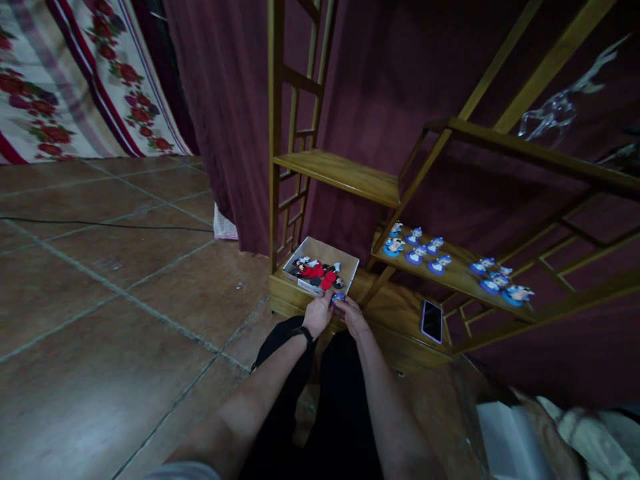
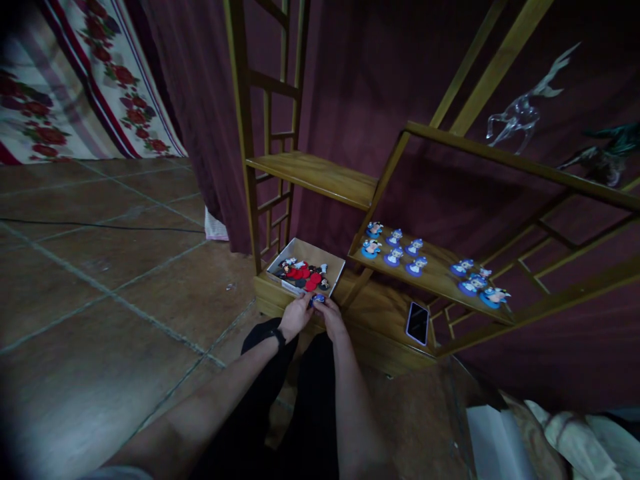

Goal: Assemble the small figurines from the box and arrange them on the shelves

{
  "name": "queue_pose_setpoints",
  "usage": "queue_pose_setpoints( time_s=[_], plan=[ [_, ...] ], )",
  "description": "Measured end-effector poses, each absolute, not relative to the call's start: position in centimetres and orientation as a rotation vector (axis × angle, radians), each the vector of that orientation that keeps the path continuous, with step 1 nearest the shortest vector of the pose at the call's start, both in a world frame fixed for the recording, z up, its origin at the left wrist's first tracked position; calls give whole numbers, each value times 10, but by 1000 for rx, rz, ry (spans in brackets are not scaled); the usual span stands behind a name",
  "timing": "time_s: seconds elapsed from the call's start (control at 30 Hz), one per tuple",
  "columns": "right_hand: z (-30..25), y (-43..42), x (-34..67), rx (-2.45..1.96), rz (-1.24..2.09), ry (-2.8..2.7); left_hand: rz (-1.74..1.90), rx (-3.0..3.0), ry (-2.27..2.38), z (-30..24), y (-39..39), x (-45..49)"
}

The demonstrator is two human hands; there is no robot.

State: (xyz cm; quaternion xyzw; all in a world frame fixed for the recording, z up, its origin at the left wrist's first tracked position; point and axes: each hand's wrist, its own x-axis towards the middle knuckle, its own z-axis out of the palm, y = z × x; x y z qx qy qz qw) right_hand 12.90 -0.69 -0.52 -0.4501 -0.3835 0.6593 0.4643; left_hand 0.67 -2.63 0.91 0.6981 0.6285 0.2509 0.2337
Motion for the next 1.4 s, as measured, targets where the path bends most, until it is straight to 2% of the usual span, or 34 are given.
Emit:
queue_pose_setpoints(
  time_s=[0.7,1.4],
  plan=[
    [2,-9,138,-1139,1659,-884,576,2469,1773,9,-33,16],
    [5,-13,143,-1054,1700,-898,654,2515,1706,9,-37,13]
  ],
)
